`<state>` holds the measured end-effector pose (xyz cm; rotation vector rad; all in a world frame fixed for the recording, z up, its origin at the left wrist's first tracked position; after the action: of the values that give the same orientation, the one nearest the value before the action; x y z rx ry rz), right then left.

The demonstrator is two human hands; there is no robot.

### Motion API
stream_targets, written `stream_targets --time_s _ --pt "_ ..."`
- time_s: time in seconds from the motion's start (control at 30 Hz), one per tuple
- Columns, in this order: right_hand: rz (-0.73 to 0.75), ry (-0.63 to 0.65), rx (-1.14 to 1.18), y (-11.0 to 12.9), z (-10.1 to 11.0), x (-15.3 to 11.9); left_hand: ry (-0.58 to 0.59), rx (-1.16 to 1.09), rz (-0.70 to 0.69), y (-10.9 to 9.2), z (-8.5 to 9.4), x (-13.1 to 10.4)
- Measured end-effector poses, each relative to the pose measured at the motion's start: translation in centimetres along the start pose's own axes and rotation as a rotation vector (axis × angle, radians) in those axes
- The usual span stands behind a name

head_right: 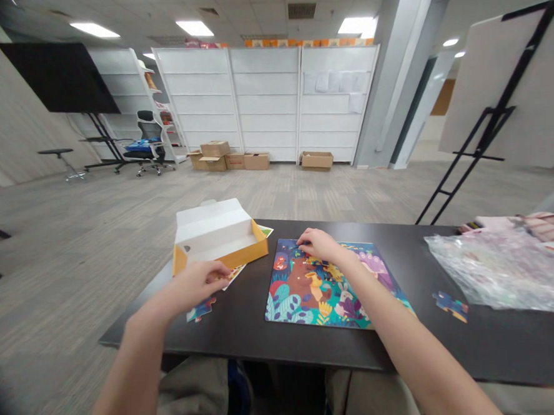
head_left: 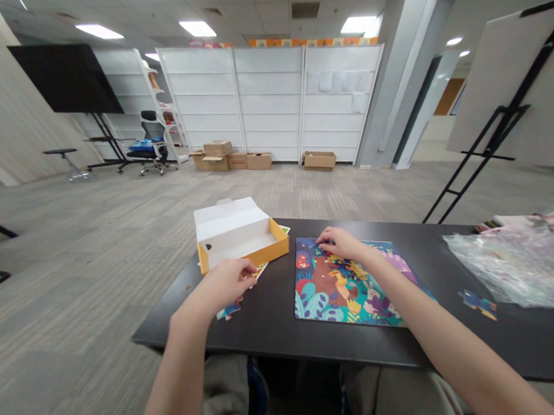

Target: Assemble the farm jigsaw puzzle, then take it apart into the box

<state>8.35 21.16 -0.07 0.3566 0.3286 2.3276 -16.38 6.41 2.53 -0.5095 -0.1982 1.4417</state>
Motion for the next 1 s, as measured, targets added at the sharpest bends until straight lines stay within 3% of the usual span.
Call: stream_targets --time_s 0.1,0.2,0.33,0.47,0.6,0.73,0.8,0.9,1.0 --pt "0.003 0.001 0.008 0.0 0.0 0.0 0.032 0.123 0.132 3.7 0.7 -2.3" --pt "0.007 -0.001 0.003 0.1 0.0 0.1 0.031 0.236 0.226 5.7 0.6 -3.5" --pt "0.011 -0.009 -0.008 0.0 0.0 0.1 0.067 0.264 0.286 6.6 -0.5 -3.1" --pt "-0.006 -0.011 -0.021 -0.3 -0.2 0.1 0.098 0.202 0.21 5.8 -0.7 -2.5" --pt "-0.009 -0.017 -0.018 -0.2 -0.3 0.1 0.178 0.077 0.044 2.8 -0.8 -2.7" --pt "-0.033 -0.001 0.117 -0.5 0.3 0.0 0.178 -0.277 -0.186 -3.1 -0.6 -2.5" --pt "-0.067 -0.023 0.24 -0.9 1.4 -0.2 0.112 -0.418 -0.251 -5.7 -0.3 -1.7" --pt "-0.101 -0.105 0.451 -1.0 4.1 -0.9 0.098 -0.631 -0.316 -9.1 -1.5 0.2" --pt "-0.078 -0.089 0.661 0.6 6.3 -2.4 0.025 -0.786 -0.332 -11.5 -2.5 2.6"
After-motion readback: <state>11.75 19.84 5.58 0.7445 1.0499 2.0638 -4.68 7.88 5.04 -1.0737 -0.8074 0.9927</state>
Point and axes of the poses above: each hand's wrist, its own x-axis towards the middle knuckle, its own z-axis out of the back of the hand, y = z × x, the point moved 10 cm from there along x, towards the middle knuckle, and after that the axes turned 5 degrees about y, right-handed, at the moved point
